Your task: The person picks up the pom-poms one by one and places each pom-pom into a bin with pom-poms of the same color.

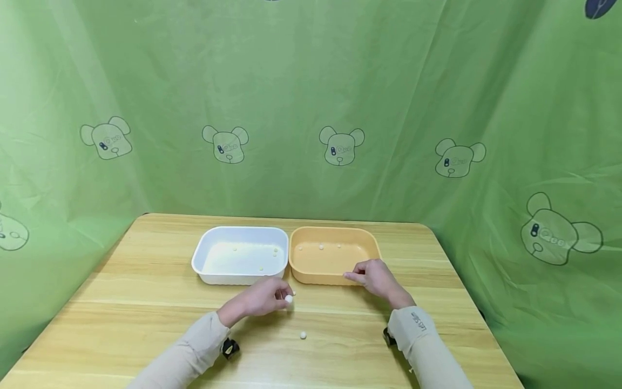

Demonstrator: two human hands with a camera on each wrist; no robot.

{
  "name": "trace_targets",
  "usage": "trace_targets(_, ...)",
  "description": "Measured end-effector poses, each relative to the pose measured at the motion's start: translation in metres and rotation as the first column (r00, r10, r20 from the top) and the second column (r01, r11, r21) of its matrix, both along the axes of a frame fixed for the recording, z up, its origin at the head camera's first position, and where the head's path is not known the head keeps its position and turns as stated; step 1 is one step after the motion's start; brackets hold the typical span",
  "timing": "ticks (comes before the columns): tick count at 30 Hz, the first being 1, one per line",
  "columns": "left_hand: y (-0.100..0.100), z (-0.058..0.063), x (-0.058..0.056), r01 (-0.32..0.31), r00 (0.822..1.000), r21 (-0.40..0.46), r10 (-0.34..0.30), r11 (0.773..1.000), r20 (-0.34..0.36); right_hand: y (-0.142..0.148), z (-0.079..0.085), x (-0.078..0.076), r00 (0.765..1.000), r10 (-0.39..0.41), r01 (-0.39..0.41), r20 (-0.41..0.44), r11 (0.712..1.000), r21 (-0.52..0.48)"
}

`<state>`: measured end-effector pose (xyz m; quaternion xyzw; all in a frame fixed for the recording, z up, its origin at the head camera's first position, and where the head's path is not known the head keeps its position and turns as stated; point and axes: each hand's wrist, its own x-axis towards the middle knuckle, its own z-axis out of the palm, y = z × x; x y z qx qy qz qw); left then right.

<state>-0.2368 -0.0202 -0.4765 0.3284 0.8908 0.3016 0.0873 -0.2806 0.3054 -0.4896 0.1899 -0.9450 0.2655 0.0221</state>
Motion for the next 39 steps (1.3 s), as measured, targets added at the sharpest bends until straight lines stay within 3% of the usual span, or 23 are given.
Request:
trace_targets(25, 0.011, 0.007, -0.002, -0.028, 0.999, 0.023, 0.029, 0.999, -0.041, -0.001, 0.002, 0.003, 1.0, -0.008, 0.008, 0.012, 1.0, -0.014)
trace_targets(39, 0.01, 0.009, -0.004, -0.063, 0.998, 0.056, 0.064, 0.996, -0.018, -0.001, 0.001, 0.003, 1.0, -0.023, 0.023, 0.019, 1.0, -0.003)
